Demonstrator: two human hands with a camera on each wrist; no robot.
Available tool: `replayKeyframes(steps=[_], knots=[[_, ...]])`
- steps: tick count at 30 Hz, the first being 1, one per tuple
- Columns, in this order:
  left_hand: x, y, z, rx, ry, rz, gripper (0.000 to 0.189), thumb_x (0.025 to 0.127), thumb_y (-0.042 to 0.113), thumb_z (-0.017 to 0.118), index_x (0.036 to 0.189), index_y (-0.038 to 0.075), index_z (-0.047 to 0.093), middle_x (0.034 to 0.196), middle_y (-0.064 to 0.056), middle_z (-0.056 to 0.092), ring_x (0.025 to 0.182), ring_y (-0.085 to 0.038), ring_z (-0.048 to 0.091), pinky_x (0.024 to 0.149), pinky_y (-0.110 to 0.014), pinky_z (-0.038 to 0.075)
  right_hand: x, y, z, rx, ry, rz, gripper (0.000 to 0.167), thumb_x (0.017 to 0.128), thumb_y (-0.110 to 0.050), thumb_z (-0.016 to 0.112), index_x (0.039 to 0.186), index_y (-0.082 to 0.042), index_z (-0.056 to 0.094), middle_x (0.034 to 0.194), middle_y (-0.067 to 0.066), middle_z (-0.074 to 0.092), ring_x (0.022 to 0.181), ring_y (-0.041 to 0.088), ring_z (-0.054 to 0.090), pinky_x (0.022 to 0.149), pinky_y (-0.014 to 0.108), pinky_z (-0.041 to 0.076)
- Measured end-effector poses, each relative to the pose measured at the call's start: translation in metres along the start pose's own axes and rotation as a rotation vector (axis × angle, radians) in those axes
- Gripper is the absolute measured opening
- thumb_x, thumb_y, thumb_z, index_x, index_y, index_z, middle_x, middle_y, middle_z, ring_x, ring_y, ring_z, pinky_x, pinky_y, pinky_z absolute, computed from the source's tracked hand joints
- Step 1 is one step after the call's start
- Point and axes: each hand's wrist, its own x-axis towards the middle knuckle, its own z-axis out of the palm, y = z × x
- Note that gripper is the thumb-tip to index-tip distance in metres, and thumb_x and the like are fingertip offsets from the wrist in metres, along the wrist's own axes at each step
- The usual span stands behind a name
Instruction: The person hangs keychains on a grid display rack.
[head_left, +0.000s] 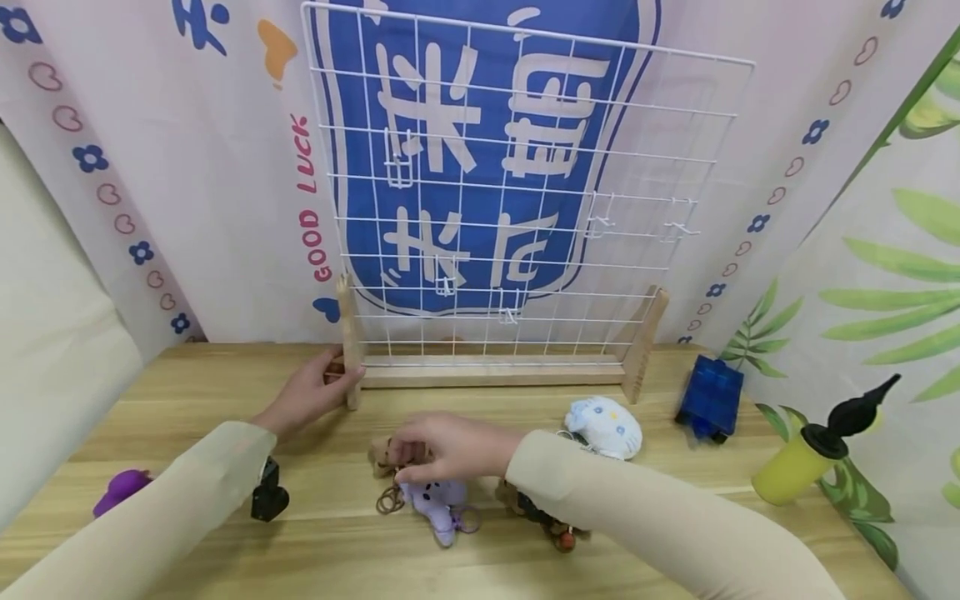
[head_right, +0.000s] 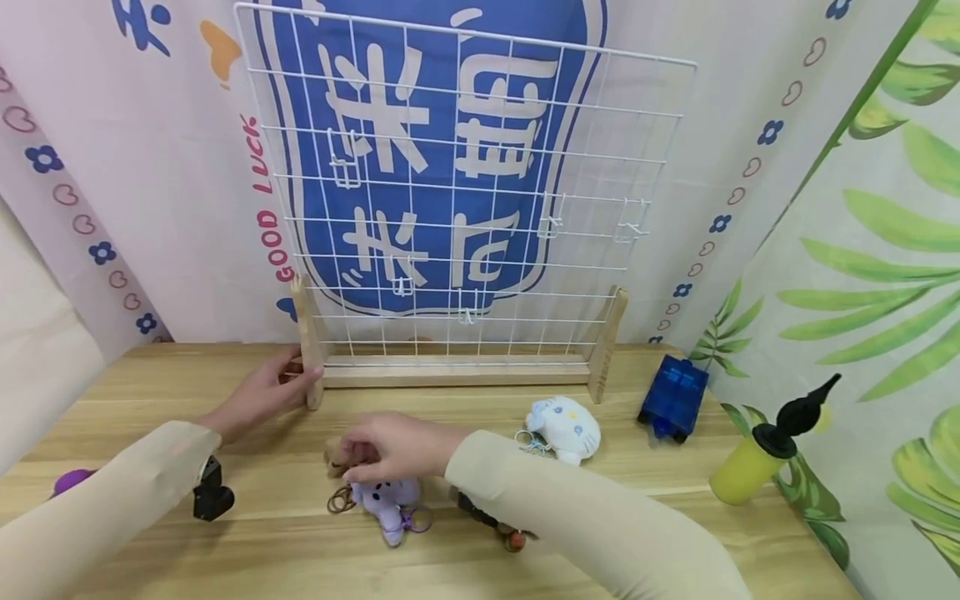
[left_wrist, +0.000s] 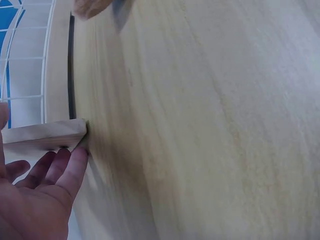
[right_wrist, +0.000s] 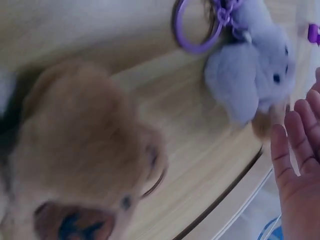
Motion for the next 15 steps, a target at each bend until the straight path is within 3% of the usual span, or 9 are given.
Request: replayKeyframes(steps=[5, 10, 15], knots=[[0.002, -0.003, 0.002, 0.020, -0.007, -0.019, 0.071, 0.109, 0.034, 0.056, 0.158, -0.010, 0.029, 0.139, -0.036, 0.058, 0.124, -0.046, 0.062, 0.098, -0.052, 0.060, 0.010, -0.009, 0.008, -0.173, -0.065, -0.042, 0.023, 0.100, -0.023, 0.072, 0.119, -0.009, 0.072, 0.116, 0.001, 0.073, 0.102, 0.006, 0.063, 0.091, 0.006, 0.047], [0.006, -0.008, 0.005, 0.038, -0.010, -0.025, 0.070, 0.109, 0.034, 0.057, 0.157, -0.010, 0.032, 0.138, -0.036, 0.059, 0.123, -0.045, 0.063, 0.101, -0.054, 0.058, 0.012, -0.014, 0.016, -0.328, -0.111, 0.014, 0.028, 0.097, -0.030, 0.076, 0.121, -0.018, 0.073, 0.122, -0.007, 0.069, 0.111, 0.003, 0.058, 0.096, 0.008, 0.045], [0.010, -0.013, 0.007, 0.022, -0.008, -0.043, 0.070, 0.108, 0.034, 0.057, 0.155, -0.012, 0.033, 0.140, -0.036, 0.057, 0.124, -0.045, 0.062, 0.101, -0.054, 0.058, 0.013, -0.020, 0.019, -0.368, -0.146, 0.081, 0.031, 0.096, -0.029, 0.077, 0.125, -0.021, 0.071, 0.138, -0.005, 0.064, 0.123, 0.008, 0.055, 0.103, 0.014, 0.047]])
